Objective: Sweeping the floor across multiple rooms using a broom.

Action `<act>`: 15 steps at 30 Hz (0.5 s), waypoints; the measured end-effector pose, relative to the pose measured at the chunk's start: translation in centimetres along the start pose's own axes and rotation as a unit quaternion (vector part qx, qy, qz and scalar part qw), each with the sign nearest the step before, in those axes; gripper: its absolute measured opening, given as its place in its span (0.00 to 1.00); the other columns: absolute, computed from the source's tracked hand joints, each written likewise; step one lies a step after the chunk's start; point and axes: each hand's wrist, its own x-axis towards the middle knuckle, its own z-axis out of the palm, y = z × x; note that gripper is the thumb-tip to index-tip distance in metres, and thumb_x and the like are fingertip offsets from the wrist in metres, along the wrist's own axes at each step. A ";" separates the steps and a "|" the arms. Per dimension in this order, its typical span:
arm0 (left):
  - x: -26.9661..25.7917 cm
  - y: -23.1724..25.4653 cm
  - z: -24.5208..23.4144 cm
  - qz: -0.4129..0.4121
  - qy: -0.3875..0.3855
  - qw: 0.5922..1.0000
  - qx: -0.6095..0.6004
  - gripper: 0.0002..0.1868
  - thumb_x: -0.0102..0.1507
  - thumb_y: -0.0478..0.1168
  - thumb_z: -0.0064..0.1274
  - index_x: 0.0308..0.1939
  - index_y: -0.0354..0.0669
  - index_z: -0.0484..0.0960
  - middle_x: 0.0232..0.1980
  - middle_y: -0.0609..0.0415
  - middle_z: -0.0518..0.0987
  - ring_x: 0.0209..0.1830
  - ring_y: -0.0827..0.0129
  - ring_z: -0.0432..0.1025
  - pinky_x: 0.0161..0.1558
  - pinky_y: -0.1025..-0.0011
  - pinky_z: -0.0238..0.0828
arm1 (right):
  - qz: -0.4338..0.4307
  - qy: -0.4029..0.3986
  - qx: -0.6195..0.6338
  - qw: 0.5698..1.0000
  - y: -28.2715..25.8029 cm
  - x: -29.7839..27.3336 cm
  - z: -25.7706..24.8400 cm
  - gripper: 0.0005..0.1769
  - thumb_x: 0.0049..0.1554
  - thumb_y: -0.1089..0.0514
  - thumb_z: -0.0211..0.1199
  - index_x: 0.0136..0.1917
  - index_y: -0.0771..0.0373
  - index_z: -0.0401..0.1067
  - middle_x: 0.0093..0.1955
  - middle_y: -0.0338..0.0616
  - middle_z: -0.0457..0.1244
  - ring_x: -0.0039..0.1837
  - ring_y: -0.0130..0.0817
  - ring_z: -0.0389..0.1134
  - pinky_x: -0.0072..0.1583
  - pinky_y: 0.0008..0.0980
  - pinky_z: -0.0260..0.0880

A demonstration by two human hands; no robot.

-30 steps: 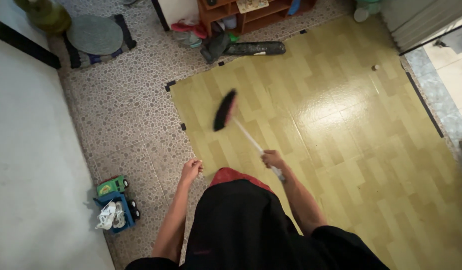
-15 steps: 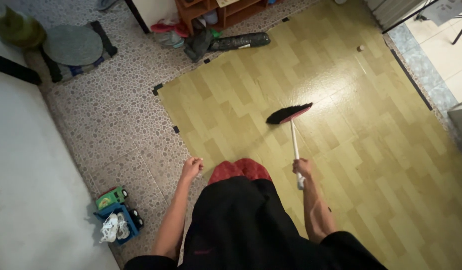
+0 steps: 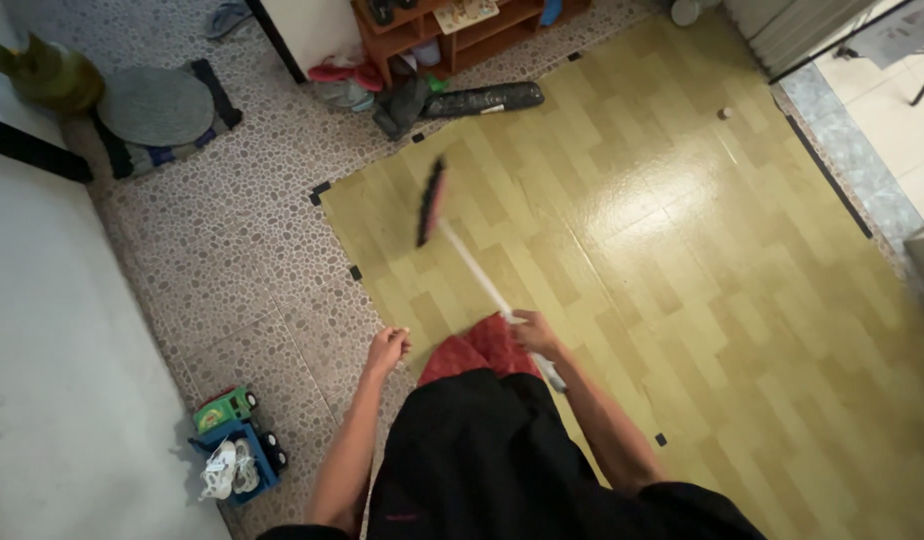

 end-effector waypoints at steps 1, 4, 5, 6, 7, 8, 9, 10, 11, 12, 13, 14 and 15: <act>0.3 -0.1 0.0 0.000 0.002 1.000 -0.001 0.14 0.67 0.46 0.54 0.43 0.36 0.81 0.33 0.51 0.82 0.29 0.71 0.76 0.31 0.72 0.72 | 0.001 -0.002 -0.001 1.000 -0.3 0.0 3.9 0.27 0.63 0.47 0.60 0.57 0.77 0.64 0.33 0.43 0.63 0.30 0.34 0.64 0.31 0.33 0.64; 1.0 -0.2 0.3 0.005 0.012 1.000 0.002 0.14 0.67 0.46 0.55 0.42 0.35 0.81 0.33 0.50 0.83 0.29 0.70 0.76 0.30 0.71 0.73 | -0.178 0.030 -0.426 0.887 -0.8 1.0 13.1 0.20 0.58 0.62 0.64 0.63 0.66 0.71 0.35 0.43 0.67 0.31 0.27 0.64 0.32 0.29 0.63; 1.1 0.2 0.4 0.000 0.015 1.000 -0.007 0.14 0.66 0.45 0.55 0.42 0.35 0.81 0.33 0.50 0.82 0.29 0.70 0.76 0.30 0.71 0.73 | -0.137 0.054 -0.440 0.886 -1.0 2.4 14.9 0.22 0.55 0.62 0.63 0.63 0.64 0.71 0.34 0.45 0.67 0.31 0.30 0.67 0.33 0.32 0.66; 1.2 0.5 0.4 -0.004 0.018 1.000 -0.015 0.14 0.66 0.44 0.55 0.42 0.34 0.81 0.33 0.50 0.82 0.28 0.69 0.76 0.30 0.71 0.74 | -0.096 0.078 -0.454 0.883 -1.2 3.7 16.7 0.24 0.53 0.62 0.63 0.63 0.63 0.70 0.33 0.47 0.67 0.32 0.34 0.69 0.34 0.34 0.70; 1.4 0.8 0.4 -0.004 0.019 1.000 -0.016 0.14 0.66 0.44 0.55 0.42 0.34 0.81 0.33 0.50 0.82 0.28 0.69 0.76 0.30 0.71 0.74 | -0.095 0.078 -0.454 0.882 -1.8 3.8 18.2 0.24 0.53 0.62 0.63 0.63 0.63 0.70 0.33 0.47 0.67 0.32 0.34 0.69 0.34 0.34 0.70; 1.7 1.0 0.4 0.003 0.023 1.000 -0.012 0.14 0.66 0.44 0.55 0.42 0.35 0.81 0.32 0.49 0.82 0.28 0.69 0.76 0.31 0.71 0.74 | -0.118 0.075 -0.536 0.833 -2.3 4.0 19.7 0.24 0.52 0.61 0.63 0.63 0.64 0.73 0.32 0.48 0.68 0.32 0.34 0.69 0.35 0.33 0.70; 1.7 1.0 0.3 0.008 0.026 1.000 -0.007 0.13 0.66 0.45 0.55 0.42 0.35 0.81 0.32 0.49 0.83 0.28 0.68 0.77 0.31 0.71 0.74 | -0.138 0.072 -0.611 0.776 -2.5 3.9 21.2 0.26 0.51 0.60 0.62 0.63 0.64 0.77 0.32 0.48 0.69 0.32 0.34 0.70 0.37 0.32 0.71; 1.6 1.1 0.5 0.006 0.025 1.000 -0.006 0.13 0.66 0.45 0.55 0.42 0.35 0.81 0.32 0.49 0.83 0.28 0.68 0.77 0.31 0.71 0.74 | -0.136 0.072 -0.610 0.778 -2.7 4.4 20.5 0.26 0.51 0.60 0.62 0.63 0.64 0.77 0.32 0.48 0.69 0.32 0.34 0.70 0.37 0.32 0.71; 1.9 1.5 0.4 0.011 0.030 0.999 -0.019 0.14 0.66 0.44 0.55 0.41 0.34 0.81 0.32 0.49 0.83 0.28 0.69 0.77 0.32 0.71 0.75 | -0.136 0.082 -0.614 0.773 -3.4 5.1 20.0 0.27 0.50 0.59 0.64 0.63 0.65 0.75 0.33 0.47 0.69 0.33 0.34 0.71 0.37 0.32 0.72; 2.2 1.8 0.4 0.016 0.035 0.999 -0.031 0.14 0.66 0.44 0.55 0.41 0.33 0.81 0.33 0.49 0.82 0.29 0.69 0.77 0.32 0.71 0.75 | -0.135 0.092 -0.618 0.769 -3.9 5.8 19.6 0.29 0.49 0.58 0.67 0.64 0.66 0.73 0.34 0.46 0.69 0.34 0.33 0.71 0.38 0.33 0.72; 2.4 2.1 0.5 0.014 0.035 0.999 -0.030 0.14 0.66 0.44 0.55 0.41 0.33 0.81 0.33 0.49 0.82 0.29 0.69 0.77 0.32 0.71 0.75 | -0.134 0.092 -0.618 0.769 -4.3 6.9 16.8 0.29 0.49 0.58 0.67 0.64 0.66 0.73 0.34 0.46 0.69 0.34 0.33 0.71 0.38 0.33 0.72; 2.6 2.4 0.6 0.020 0.035 0.998 -0.040 0.12 0.66 0.43 0.55 0.42 0.35 0.81 0.32 0.50 0.82 0.29 0.69 0.77 0.32 0.71 0.75 | -0.136 0.106 -0.577 0.798 -4.7 7.9 13.9 0.26 0.50 0.59 0.65 0.63 0.68 0.75 0.34 0.45 0.68 0.34 0.34 0.70 0.37 0.35 0.71; 2.9 2.8 0.7 0.027 0.034 0.998 -0.049 0.11 0.65 0.42 0.55 0.43 0.36 0.82 0.32 0.50 0.82 0.29 0.69 0.76 0.32 0.72 0.75 | -0.138 0.121 -0.536 0.824 -5.3 9.0 11.2 0.24 0.52 0.60 0.64 0.62 0.69 0.77 0.33 0.45 0.68 0.34 0.34 0.69 0.36 0.36 0.70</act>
